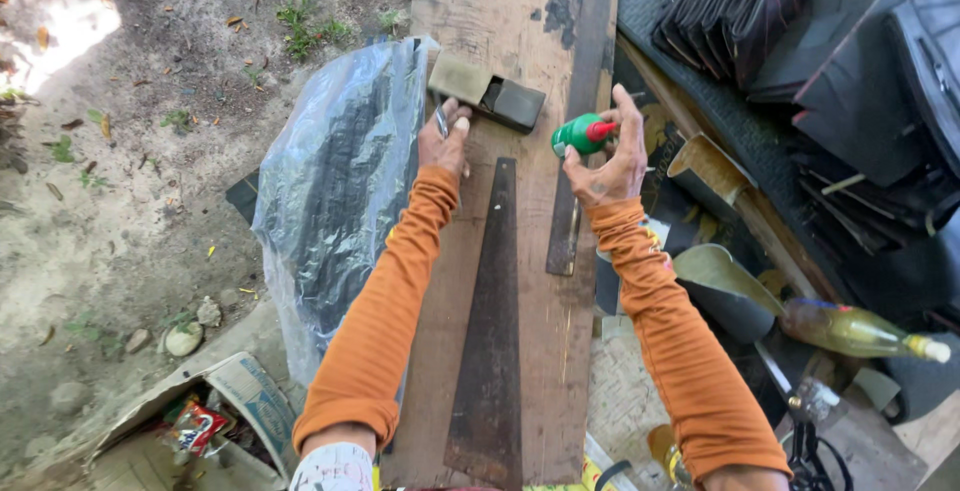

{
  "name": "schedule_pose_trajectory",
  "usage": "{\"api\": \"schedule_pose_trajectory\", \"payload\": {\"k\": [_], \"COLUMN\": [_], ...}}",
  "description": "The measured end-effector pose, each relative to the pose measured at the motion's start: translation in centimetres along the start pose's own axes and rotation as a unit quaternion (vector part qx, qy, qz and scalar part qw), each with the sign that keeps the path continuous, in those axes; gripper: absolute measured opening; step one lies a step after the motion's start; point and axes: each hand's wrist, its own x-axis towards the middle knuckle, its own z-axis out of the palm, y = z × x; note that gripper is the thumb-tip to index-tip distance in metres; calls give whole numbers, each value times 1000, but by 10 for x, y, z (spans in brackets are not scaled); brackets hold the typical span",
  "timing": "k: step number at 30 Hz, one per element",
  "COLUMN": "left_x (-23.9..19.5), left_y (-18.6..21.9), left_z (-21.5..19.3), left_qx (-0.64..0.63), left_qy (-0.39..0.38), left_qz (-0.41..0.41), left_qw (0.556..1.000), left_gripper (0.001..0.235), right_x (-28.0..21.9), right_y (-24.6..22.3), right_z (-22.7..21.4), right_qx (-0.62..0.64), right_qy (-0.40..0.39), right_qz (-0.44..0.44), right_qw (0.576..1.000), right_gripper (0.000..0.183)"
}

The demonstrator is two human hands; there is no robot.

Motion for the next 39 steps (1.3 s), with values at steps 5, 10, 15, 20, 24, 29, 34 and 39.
{"api": "schedule_pose_trajectory", "payload": {"k": [5,10,15,20,24,29,34,39], "left_x": [32,-5,-26,-29,-26,-21,-14,-7], "left_y": [23,38,74,93,86,86,78,66], "left_z": [-4,-5,0,5,8,9,13,22], "left_qx": [241,380,434,418,490,537,517,537], "left_qy": [5,-3,-2,-44,-84,-98,-84,-88], "left_qz": [89,240,260,260,223,226,262,265], "left_qw": [966,893,863,869,839,807,811,796], "left_gripper": [64,48,38,39,40,24,13,13], "right_x": [-4,-5,11,35,56,82,97,106], "right_y": [12,14,9,21,46,57,48,33], "right_z": [30,39,16,10,12,19,31,33], "right_qx": [-13,24,24,14,-196,-315,-382,-386], "right_qy": [-55,-84,-73,-144,-132,-170,-197,-180], "right_qz": [-29,-13,-22,-3,-132,-215,-260,-336], "right_qw": [998,996,997,989,963,909,865,840], "right_gripper": [92,96,97,106,110,115,104,84]}}
